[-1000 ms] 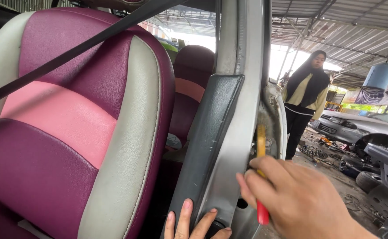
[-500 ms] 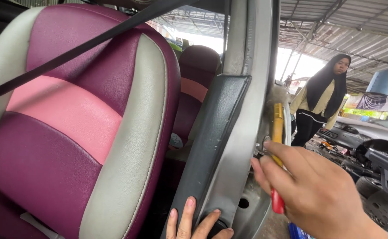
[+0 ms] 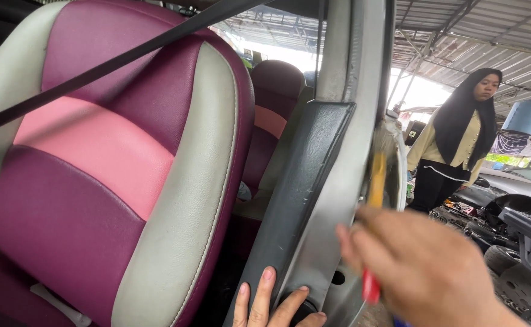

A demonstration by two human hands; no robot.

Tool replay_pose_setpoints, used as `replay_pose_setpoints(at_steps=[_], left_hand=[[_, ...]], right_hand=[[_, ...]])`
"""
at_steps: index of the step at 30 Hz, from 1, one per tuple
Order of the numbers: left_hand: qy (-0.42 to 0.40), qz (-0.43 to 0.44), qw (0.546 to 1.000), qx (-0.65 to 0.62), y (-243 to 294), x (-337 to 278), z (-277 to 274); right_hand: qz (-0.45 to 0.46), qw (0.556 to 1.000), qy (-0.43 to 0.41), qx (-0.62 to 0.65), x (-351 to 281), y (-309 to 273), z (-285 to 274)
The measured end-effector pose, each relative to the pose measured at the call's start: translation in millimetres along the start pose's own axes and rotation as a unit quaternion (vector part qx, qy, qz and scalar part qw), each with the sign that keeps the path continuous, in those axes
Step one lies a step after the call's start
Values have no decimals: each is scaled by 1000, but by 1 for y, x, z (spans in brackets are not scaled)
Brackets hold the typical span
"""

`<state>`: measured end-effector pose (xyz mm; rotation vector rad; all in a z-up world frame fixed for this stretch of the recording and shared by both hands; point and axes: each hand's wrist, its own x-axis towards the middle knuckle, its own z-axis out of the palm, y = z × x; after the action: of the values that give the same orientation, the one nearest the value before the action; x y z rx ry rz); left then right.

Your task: The person paints the interior door frame of a car using a small brush. They hold a black plastic cap in their left hand while applying paint with their right hand, covering the metal surface around the door latch and hinge area.

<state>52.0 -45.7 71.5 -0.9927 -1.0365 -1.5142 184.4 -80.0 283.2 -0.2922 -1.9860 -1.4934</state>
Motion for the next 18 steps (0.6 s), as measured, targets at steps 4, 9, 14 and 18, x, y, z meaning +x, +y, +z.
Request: replay_pose_setpoints(at_steps=[4, 9, 14, 18], left_hand=[[-19, 2, 1000, -10, 1, 2, -4], [-24, 3, 1000, -11, 1, 4, -7], [-16, 8, 1000, -15, 3, 9, -11], [-36, 11, 999, -15, 1, 9, -11]], right_hand=[[0, 998, -38, 50, 0, 4, 1], [-47, 993, -4, 112, 10, 30, 0], [29, 976, -92, 197, 29, 69, -13], [151, 967, -104, 179, 42, 71, -20]])
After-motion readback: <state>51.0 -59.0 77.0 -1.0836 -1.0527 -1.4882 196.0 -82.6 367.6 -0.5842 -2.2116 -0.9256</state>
